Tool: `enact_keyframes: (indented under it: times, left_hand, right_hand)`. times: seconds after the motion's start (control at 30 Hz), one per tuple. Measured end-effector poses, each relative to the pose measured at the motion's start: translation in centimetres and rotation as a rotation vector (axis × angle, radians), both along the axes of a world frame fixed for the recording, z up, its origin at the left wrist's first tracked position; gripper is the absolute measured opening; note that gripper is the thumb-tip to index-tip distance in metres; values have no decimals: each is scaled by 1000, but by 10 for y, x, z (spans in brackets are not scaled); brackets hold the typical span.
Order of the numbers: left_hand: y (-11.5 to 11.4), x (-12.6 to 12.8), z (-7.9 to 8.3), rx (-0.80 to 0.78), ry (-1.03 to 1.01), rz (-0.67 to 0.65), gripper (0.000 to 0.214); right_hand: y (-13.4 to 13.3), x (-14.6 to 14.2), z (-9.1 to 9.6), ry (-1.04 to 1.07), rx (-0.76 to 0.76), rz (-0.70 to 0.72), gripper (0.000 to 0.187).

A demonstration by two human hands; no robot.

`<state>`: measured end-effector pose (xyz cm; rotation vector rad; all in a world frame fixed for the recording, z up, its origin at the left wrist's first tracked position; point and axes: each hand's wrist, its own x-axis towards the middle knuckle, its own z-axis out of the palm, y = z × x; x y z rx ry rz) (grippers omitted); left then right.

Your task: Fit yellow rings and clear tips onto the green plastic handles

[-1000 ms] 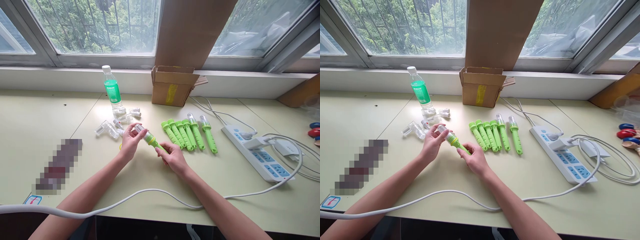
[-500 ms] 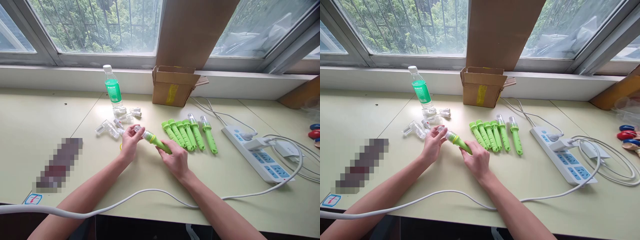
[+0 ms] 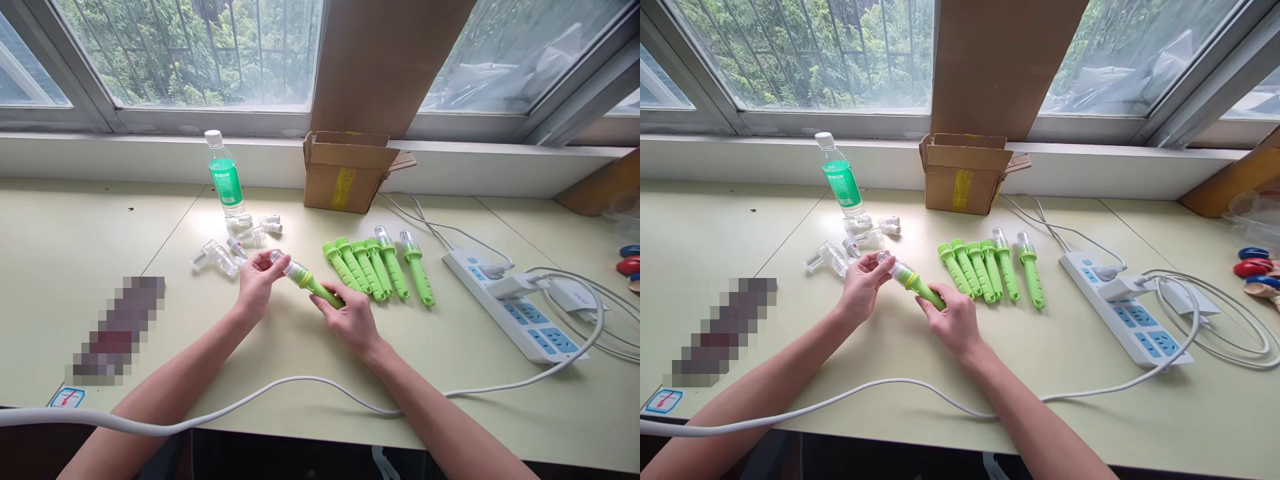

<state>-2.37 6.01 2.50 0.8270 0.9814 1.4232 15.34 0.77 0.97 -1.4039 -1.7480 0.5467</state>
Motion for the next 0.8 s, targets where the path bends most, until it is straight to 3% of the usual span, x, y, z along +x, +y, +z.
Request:
enact_keyframes:
  times: [0.43, 0.67, 0.73, 0.8]
  left_hand:
    - [3, -2, 3, 5, -20, -50, 36]
    - [2, -2, 3, 27, -18, -71, 33]
    - [2, -1, 2, 40, -19, -66, 32]
    - [1, 0, 0, 51, -20, -62, 33]
  right_hand:
    - [4, 4, 9, 385, -436, 149, 27]
    - [6, 7, 11, 535, -638, 304, 32]
    - [4, 4, 11, 468, -583, 291, 34]
    - [2, -1, 9, 319, -389, 202, 32]
